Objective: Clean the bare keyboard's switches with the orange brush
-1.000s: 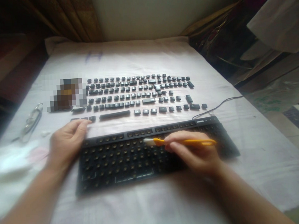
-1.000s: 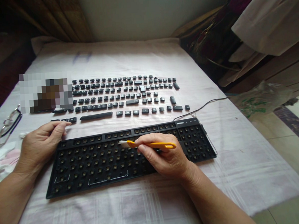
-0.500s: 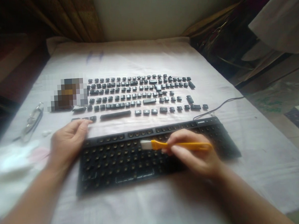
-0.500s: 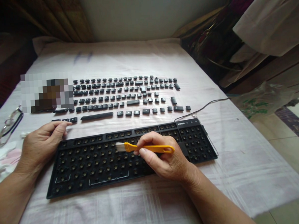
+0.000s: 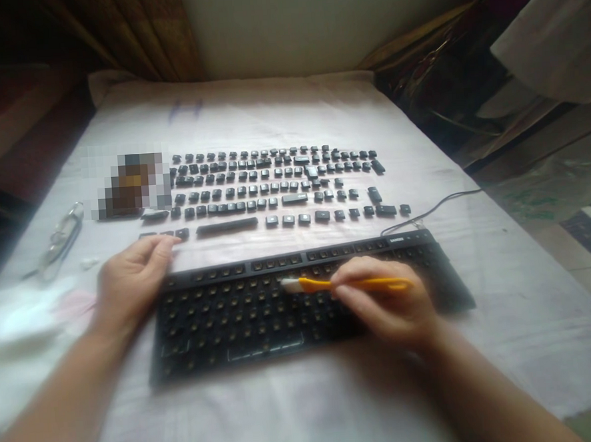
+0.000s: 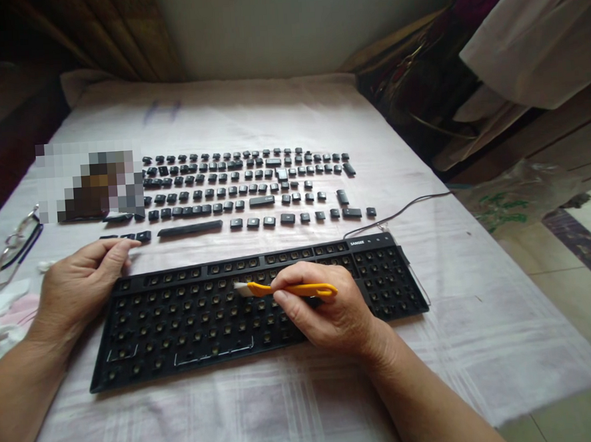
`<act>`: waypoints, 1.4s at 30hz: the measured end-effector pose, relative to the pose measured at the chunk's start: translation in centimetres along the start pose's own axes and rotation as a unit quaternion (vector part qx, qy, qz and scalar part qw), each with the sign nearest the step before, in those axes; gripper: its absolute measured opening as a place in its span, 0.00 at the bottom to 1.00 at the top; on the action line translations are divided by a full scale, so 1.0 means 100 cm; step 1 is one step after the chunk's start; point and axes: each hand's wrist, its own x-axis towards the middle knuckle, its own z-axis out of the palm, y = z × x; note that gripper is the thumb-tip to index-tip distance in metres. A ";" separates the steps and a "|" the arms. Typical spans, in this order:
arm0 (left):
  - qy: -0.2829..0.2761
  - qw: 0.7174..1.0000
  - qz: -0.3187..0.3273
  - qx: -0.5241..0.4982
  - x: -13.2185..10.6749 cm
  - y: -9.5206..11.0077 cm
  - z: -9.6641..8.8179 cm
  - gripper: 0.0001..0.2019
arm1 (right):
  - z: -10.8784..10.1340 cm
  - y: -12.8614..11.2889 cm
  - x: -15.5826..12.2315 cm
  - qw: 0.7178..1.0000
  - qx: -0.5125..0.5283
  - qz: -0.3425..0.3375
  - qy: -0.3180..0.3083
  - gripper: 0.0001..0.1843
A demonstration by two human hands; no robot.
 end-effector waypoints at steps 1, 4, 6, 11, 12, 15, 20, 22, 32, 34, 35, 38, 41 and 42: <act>-0.002 1.000 0.000 0.000 0.000 0.000 0.000 0.24 | 0.000 0.001 0.000 1.000 0.003 -0.007 -0.005 0.07; -0.004 1.000 0.000 -0.001 -0.001 -0.001 -0.001 0.23 | 0.002 0.002 0.000 0.999 0.017 -0.020 -0.019 0.07; -0.003 1.000 0.000 0.000 -0.001 0.000 -0.001 0.24 | 0.002 0.002 -0.001 0.999 0.029 -0.008 -0.023 0.07; -0.007 1.000 -0.003 0.002 0.000 0.000 0.000 0.24 | 0.001 0.000 -0.003 0.995 0.073 0.064 -0.013 0.05; -0.007 1.000 -0.004 0.002 0.000 0.000 0.000 0.24 | 0.000 0.000 -0.003 0.995 0.077 0.069 -0.003 0.05; -0.005 1.000 -0.005 0.001 -0.001 0.001 -0.001 0.25 | 0.000 0.000 -0.002 0.997 0.060 0.056 0.014 0.05; -0.002 1.000 -0.007 -0.001 0.000 0.000 0.000 0.25 | 0.000 0.002 -0.001 1.000 0.023 0.011 -0.004 0.06; -0.003 1.000 -0.008 -0.002 0.000 -0.003 0.001 0.25 | 0.001 0.003 -0.001 1.000 0.013 -0.011 -0.008 0.07; -0.001 1.000 -0.003 -0.004 0.000 -0.005 0.002 0.24 | 0.003 0.002 -0.001 0.997 0.056 0.026 -0.036 0.07; 0.000 1.000 -0.002 -0.004 0.000 -0.004 0.002 0.24 | 0.002 0.001 -0.002 0.996 0.069 0.047 -0.022 0.07; 0.000 1.000 -0.002 -0.005 0.001 -0.004 0.001 0.24 | 0.002 0.000 -0.002 0.996 0.073 0.052 -0.012 0.06; -0.001 1.000 -0.004 -0.005 0.001 -0.004 0.002 0.24 | 0.000 0.001 -0.002 0.996 0.067 0.055 0.021 0.06; -0.001 1.000 -0.004 -0.004 0.002 -0.005 0.002 0.25 | -0.002 0.002 -0.002 0.997 0.053 0.044 0.023 0.07; -0.001 1.000 -0.004 -0.004 0.001 -0.005 0.002 0.25 | -0.002 0.003 -0.002 0.998 0.048 0.035 0.016 0.07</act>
